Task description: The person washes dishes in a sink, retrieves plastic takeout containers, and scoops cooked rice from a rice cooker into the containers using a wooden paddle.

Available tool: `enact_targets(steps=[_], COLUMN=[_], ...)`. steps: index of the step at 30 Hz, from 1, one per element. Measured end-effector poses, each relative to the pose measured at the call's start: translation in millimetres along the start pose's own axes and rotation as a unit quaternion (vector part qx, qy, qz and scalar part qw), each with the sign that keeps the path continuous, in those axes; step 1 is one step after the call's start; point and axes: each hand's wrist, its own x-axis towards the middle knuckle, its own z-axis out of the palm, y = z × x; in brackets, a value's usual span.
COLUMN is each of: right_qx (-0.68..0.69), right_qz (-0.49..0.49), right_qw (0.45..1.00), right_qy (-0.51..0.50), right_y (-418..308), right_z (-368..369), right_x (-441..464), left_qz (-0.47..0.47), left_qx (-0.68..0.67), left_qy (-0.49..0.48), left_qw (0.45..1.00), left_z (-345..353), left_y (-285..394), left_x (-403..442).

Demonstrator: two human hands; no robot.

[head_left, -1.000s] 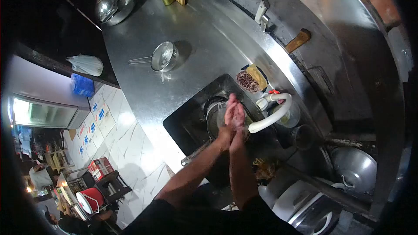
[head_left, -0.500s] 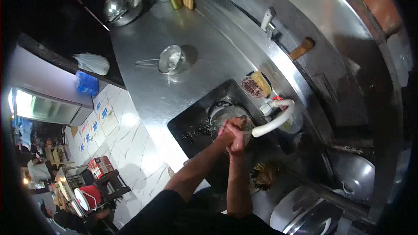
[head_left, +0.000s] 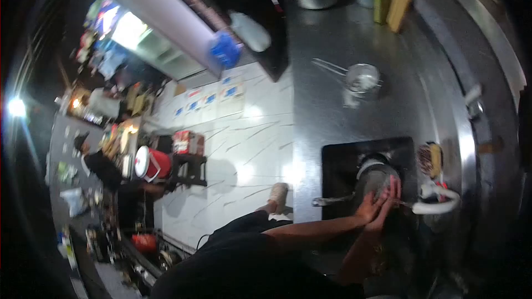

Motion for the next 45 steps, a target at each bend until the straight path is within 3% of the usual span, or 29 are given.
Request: enact_targets(steps=[2,6,9,10,11,13,16,19,20,23,26,29,32,33,34,35,36,38,39,40,41,42,45], right_qx=[-0.014,-0.039,-0.061,-0.068,-0.071,-0.082,-0.086,-0.089,-0.092,-0.094,-0.087,-0.062,0.096,0.298,0.481,0.632,0.639,0.599,0.405,0.184,-0.243,-0.24,-0.253], right_qz=[-0.01,-0.028,-0.049,-0.057,-0.065,-0.086,-0.11,-0.133,-0.145,-0.179,-0.213,-0.266,-0.336,-0.278,-0.169,-0.067,0.006,0.087,0.047,0.023,-0.088,-0.107,-0.148], right_qw=[1.0,0.999,0.996,0.995,0.994,0.991,0.988,0.983,0.98,0.972,0.964,0.951,0.936,0.906,0.829,0.692,0.717,0.746,0.877,0.957,0.957,0.957,0.952], right_qy=[0.002,0.013,0.034,0.041,0.048,0.058,0.073,0.093,0.101,0.118,0.134,0.142,0.036,-0.116,-0.231,-0.343,-0.276,-0.278,-0.252,-0.225,-0.129,-0.121,-0.091], right_y=[-2,-10,-18,-22,-27,-33,-42,-48,-49,-52,-46,-39,-27,-35,-43,-52,-60,-54,-45,-37,-17,-3,31], right_z=[-7,-32,-54,-62,-70,-83,-100,-115,-118,-128,-134,-141,-156,-145,-133,-125,-123,-89,-70,-51,-31,-13,32], right_x=[5,23,41,47,55,70,97,121,129,145,155,166,186,179,173,159,144,103,89,75,64,42,-31], left_qz=[-0.061,-0.028,-0.031,-0.09,-0.134,-0.207,-0.044,-0.013,-0.08,-0.14,-0.097,-0.071,-0.084,-0.097,-0.111,-0.125,-0.133,-0.158,-0.17,-0.19,-0.209,-0.227,-0.144], left_qx=[-0.118,-0.243,-0.219,-0.148,-0.268,-0.489,-0.298,-0.284,-0.298,-0.078,-0.022,-0.018,-0.136,-0.119,-0.102,-0.085,-0.094,-0.134,-0.156,-0.255,-0.35,-0.441,-0.496], left_qy=[-0.026,-0.143,-0.144,-0.127,-0.173,-0.257,-0.118,-0.185,-0.128,-0.231,-0.131,-0.124,-0.25,-0.261,-0.273,-0.286,-0.289,-0.286,-0.284,-0.291,-0.294,-0.295,-0.342], left_qw=[0.991,0.959,0.964,0.977,0.938,0.808,0.946,0.941,0.943,0.96,0.986,0.99,0.955,0.953,0.95,0.946,0.943,0.936,0.93,0.902,0.865,0.817,0.785], left_z=[26,18,2,2,-1,14,47,48,50,1,-5,-22,-54,-57,-59,-58,-65,-84,-82,-79,-74,-68,-16], left_y=[-58,-59,-21,-16,-12,-29,-23,-10,0,71,71,52,55,50,44,34,44,66,66,67,65,63,41], left_x=[36,51,44,45,43,57,59,55,52,41,48,47,37,40,40,44,37,21,19,19,20,20,14])
